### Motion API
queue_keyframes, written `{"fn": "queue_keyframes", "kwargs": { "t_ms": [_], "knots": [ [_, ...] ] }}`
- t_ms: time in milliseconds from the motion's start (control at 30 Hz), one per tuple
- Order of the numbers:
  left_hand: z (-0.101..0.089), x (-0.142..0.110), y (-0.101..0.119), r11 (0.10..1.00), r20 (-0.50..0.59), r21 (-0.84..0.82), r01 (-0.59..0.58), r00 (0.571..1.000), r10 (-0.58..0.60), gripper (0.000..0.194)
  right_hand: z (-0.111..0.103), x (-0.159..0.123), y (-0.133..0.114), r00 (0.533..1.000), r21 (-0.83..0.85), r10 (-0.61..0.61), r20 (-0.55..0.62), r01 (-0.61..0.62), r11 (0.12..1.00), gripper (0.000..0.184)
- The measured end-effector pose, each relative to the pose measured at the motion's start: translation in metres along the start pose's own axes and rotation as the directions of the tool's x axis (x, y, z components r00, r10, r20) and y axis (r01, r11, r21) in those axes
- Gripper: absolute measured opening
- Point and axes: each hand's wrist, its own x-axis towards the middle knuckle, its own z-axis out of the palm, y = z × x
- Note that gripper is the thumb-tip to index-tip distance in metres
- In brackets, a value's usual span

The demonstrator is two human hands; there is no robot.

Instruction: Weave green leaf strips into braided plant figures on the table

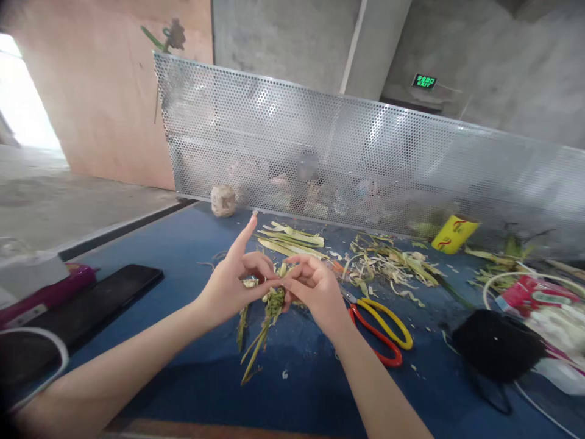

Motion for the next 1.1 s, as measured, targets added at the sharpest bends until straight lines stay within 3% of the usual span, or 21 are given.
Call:
{"fn": "queue_keyframes", "kwargs": {
  "t_ms": [100,200,367,500,567,667,767,867,1000,1100],
  "knots": [
    [0.0,-0.001,0.0,0.996,0.014,0.064,-0.059,0.998,0.058,0.093,-0.001,0.0,0.0,1.0,-0.022,-0.017,0.002,0.017,1.0,0.024],
    [-0.001,-0.002,-0.001,0.967,0.066,0.166,-0.194,0.98,0.185,0.086,-0.001,0.0,-0.001,1.0,-0.01,-0.007,-0.001,0.007,1.0,0.023],
    [0.0,-0.002,-0.006,0.871,0.16,0.35,-0.346,0.938,0.308,0.081,0.001,0.001,-0.002,0.999,-0.045,0.029,-0.035,-0.031,0.998,0.025],
    [0.0,-0.004,-0.011,0.75,0.209,0.501,-0.432,0.901,0.38,0.075,0.003,0.001,-0.002,0.997,-0.194,-0.034,-0.071,0.02,0.981,0.023],
    [0.0,-0.005,-0.01,0.654,0.245,0.567,-0.501,0.86,0.447,0.072,0.004,0.0,-0.002,0.987,-0.347,-0.124,-0.106,0.08,0.934,0.019],
    [0.0,-0.003,-0.005,0.498,0.29,0.624,-0.602,0.77,0.568,0.067,0.004,-0.004,-0.003,0.955,-0.598,-0.289,-0.073,0.19,0.779,0.016],
    [-0.002,0.0,0.004,0.381,0.319,0.647,-0.66,0.689,0.651,0.054,0.004,-0.006,-0.005,0.926,-0.675,-0.377,0.002,0.279,0.683,0.018],
    [-0.004,0.002,0.01,0.301,0.361,0.633,-0.713,0.617,0.699,0.038,0.004,-0.006,-0.007,0.94,-0.581,-0.34,-0.005,0.274,0.766,0.017],
    [-0.005,0.003,0.012,0.188,0.44,0.553,-0.812,0.476,0.761,0.036,0.001,-0.002,-0.009,0.986,-0.347,-0.162,0.03,0.163,0.924,0.018],
    [-0.004,0.003,0.012,0.145,0.476,0.531,-0.835,0.435,0.764,0.044,-0.001,-0.001,-0.009,0.993,-0.282,-0.113,0.039,0.12,0.952,0.02]
  ]
}}
